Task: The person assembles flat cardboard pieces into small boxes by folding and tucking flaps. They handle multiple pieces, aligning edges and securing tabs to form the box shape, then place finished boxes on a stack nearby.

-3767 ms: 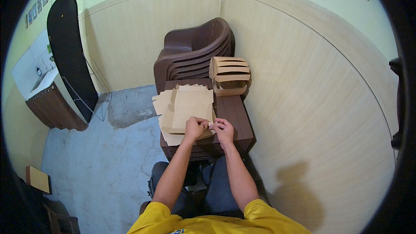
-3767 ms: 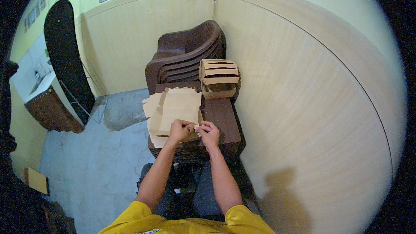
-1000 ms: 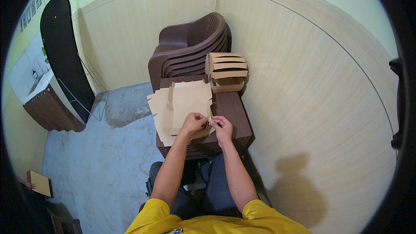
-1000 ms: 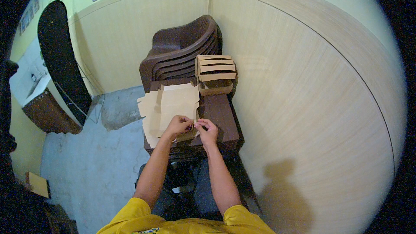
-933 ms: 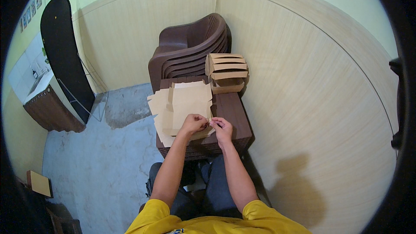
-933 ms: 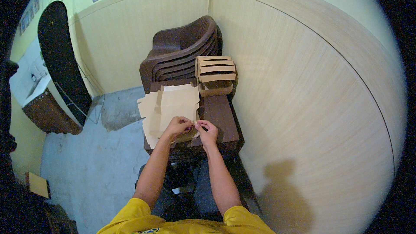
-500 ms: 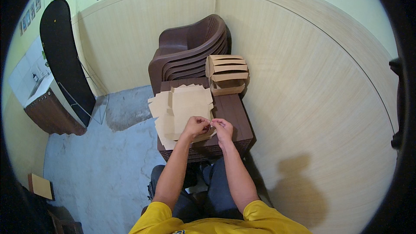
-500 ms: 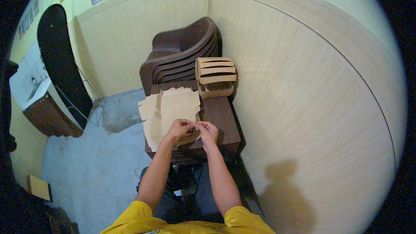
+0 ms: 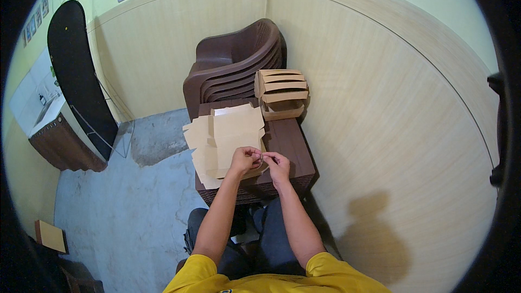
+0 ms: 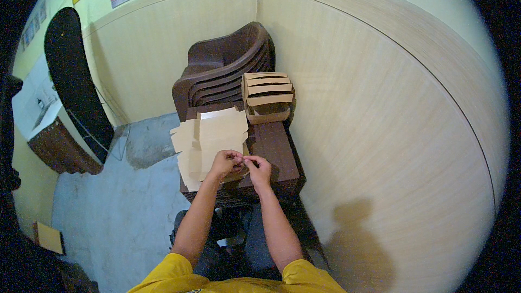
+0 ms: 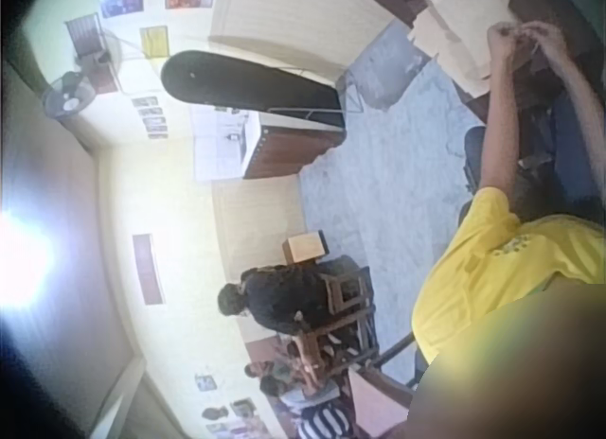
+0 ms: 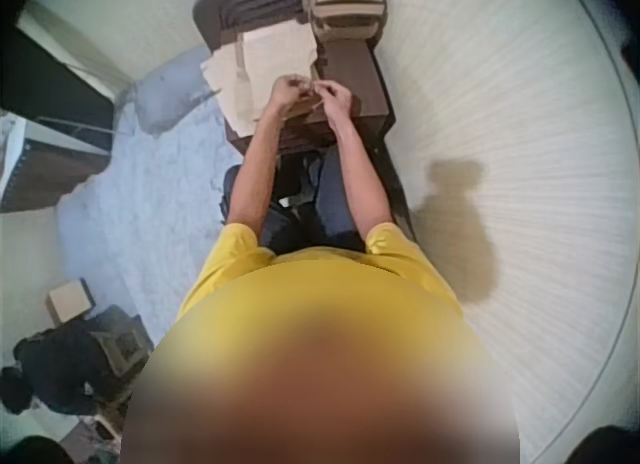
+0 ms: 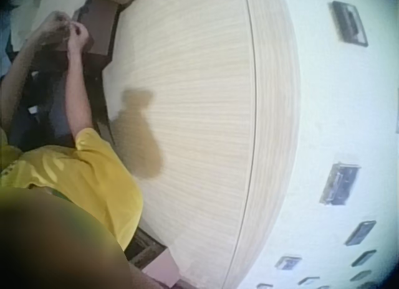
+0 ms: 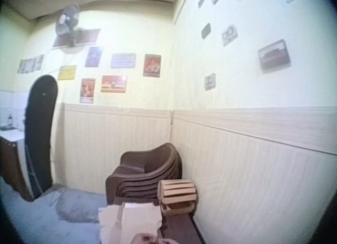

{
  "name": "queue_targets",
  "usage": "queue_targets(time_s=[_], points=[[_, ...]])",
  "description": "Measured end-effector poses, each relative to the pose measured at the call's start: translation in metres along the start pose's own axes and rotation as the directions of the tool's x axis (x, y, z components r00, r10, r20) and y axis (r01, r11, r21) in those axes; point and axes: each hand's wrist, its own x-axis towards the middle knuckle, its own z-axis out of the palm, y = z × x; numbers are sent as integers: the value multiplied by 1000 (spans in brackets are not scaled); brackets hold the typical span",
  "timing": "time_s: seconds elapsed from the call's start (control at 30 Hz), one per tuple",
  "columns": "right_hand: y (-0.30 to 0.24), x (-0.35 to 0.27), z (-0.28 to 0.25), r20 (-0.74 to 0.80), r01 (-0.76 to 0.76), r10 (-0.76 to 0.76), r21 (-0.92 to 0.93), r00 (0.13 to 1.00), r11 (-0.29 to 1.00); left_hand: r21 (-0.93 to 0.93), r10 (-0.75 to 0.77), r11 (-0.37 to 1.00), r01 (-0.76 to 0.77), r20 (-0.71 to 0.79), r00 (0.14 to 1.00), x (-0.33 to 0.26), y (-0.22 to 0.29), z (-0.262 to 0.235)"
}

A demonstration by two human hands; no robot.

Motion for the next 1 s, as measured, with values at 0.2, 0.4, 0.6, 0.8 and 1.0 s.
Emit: queue_targets(time_s=[0.2,0.4,0.6,0.8,1.0], points=[[-13,-4,3,-1,47,-47,-79,999,996,190,123,978,-81,-221,968,-8,3,11],[-16,-7,-1,87,203,-184,-358,979,912,628,443,725,-282,-112,889,-37,25,2],[-11,-3,6,-36,119,-139,-334,990,935,902,655,329,-279,-5,756,-113,49,-90],[-26,-17,25,-69,236,-298,-455,952,859,815,587,502,-289,-75,806,-133,20,-116],[-41,-52,20,71,490,-631,-699,773,521,870,630,389,-301,-13,777,-141,3,-94]])
